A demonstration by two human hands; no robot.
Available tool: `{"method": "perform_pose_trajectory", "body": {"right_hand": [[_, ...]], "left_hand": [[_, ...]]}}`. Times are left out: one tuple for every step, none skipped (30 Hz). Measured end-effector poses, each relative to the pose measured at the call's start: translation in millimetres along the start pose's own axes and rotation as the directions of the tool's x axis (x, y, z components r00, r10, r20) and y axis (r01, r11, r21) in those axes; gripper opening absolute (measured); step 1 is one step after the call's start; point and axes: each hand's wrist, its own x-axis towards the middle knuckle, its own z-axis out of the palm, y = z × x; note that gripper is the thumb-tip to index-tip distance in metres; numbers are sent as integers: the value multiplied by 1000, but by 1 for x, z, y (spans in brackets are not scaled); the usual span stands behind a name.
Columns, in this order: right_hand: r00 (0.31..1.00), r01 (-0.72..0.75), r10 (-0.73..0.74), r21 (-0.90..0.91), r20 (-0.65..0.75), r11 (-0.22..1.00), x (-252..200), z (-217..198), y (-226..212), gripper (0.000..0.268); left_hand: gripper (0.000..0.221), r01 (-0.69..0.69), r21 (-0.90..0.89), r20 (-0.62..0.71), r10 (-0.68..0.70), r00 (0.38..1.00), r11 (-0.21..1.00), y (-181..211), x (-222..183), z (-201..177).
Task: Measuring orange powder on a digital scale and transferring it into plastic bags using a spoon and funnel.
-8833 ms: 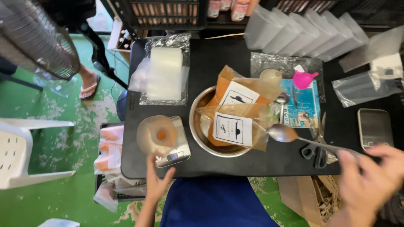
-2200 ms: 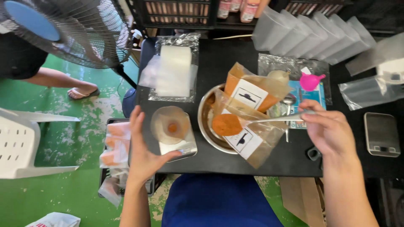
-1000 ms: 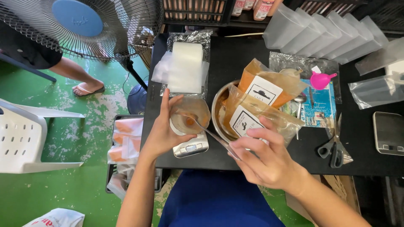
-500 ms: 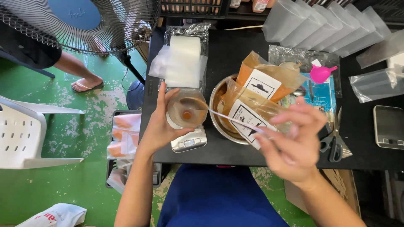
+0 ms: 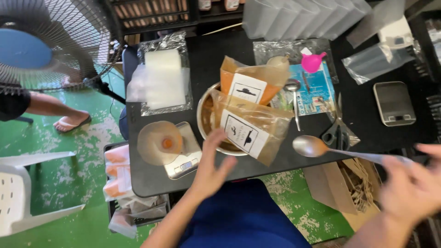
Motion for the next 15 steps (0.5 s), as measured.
{"method": "perform_pose_trajectory", "body": {"right_hand": [[1000,-6,6,-8,-9,1000,-1,15,-8,20],[998,-64,65,-42,21,997,1,32,-15,12],[991,-122,125,-77,47,990,2,49,-23,12],[991,-122,126,-77,46,990,-6,61,-13,12],[981,-185,187,-42,45,982,-14,74,-3,10],[968,-248,248,-8,49,969,-21,86,7,9],[967,-248,249,-8,49,969,-20,86,8,9],[928,-372,369,64,48,926,-20,87,10,10],[874,-486,483,137,58,863,-19,89,12,14],[873,-488,485,135,56,862,-16,83,23,14],[850,-510,527,236,-10,827,-12,76,34,14],[817,-525,574,332,-60,783,-12,68,44,14],[815,-533,577,326,-50,781,-13,57,53,14],[818,-487,557,343,-143,804,-8,52,64,13],[813,-439,533,355,-235,826,-3,46,75,14]], "left_hand": [[52,-5,-2,12,5,1000,1000,-19,14,8],[66,293,-119,-114,-306,945,949,-39,27,15],[80,542,-263,-192,-594,781,798,-58,40,22],[80,541,-262,-191,-593,782,799,-75,50,24],[79,516,-259,-254,-574,779,816,-93,60,26],[78,493,-255,-317,-553,770,832,-110,70,28],[78,493,-255,-316,-554,770,832,-89,82,26],[50,184,149,-331,-127,935,971,-69,95,24],[38,-180,507,-160,297,941,843,-49,109,21],[38,-181,505,-158,296,942,844,-55,110,32],[50,-238,595,144,190,971,767,-61,112,42],[76,-315,653,414,24,910,689,-67,108,53],[76,-305,653,412,13,911,693,-78,108,63],[78,-309,694,468,-81,880,650,-89,113,71],[79,-318,731,513,-179,840,603,-100,118,79]]}}
